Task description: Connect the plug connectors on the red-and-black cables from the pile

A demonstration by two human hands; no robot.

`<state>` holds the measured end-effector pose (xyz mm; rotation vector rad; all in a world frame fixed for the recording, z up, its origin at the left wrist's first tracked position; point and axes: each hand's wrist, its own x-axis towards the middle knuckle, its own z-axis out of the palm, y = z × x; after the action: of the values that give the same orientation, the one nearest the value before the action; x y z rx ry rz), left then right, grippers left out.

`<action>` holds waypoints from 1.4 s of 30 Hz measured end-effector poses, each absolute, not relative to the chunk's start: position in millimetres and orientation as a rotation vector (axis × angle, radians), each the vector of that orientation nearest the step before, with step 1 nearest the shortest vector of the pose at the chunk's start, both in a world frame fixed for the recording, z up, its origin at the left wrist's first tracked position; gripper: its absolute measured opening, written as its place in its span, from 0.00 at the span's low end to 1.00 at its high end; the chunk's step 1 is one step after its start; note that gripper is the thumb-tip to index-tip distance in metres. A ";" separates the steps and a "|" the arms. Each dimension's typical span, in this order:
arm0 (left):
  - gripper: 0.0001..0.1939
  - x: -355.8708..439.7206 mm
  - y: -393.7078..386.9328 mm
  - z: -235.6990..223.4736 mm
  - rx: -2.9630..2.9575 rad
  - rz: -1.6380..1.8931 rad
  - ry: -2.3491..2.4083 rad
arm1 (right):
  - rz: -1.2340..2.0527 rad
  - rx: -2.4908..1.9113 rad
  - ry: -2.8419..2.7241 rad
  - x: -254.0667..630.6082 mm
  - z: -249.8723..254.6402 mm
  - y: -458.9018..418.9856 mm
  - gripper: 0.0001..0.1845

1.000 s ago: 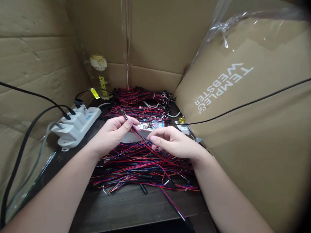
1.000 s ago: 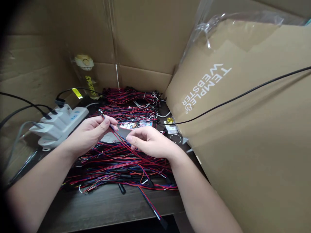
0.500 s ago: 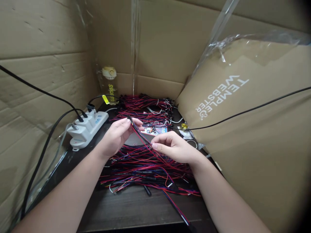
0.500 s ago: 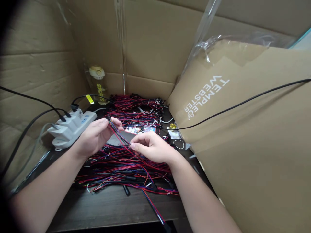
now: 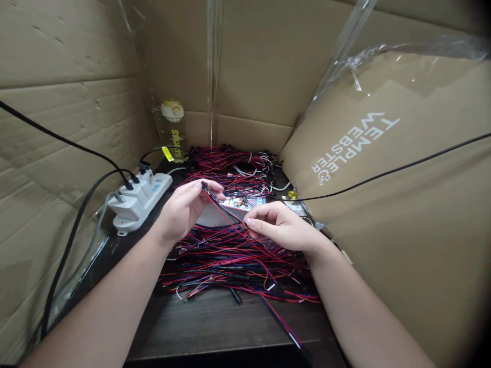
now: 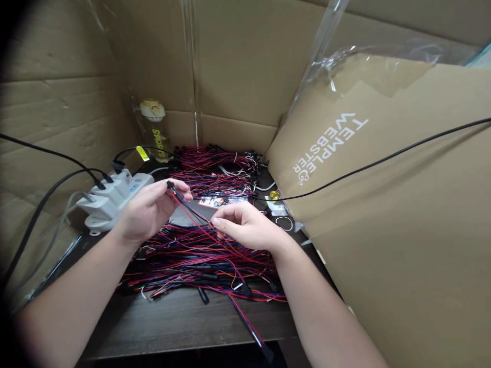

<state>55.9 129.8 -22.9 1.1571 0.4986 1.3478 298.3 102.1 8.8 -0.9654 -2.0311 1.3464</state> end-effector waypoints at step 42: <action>0.32 5.2 166.0 -8.9 0.851 1.675 0.794 | 1.826 -0.809 -1.780 309.9 6.3 99.0 0.10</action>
<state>5.2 166.0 -8.9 0.8507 0.7937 1.6749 309.9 99.0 6.3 -0.8094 -1.7801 1.8256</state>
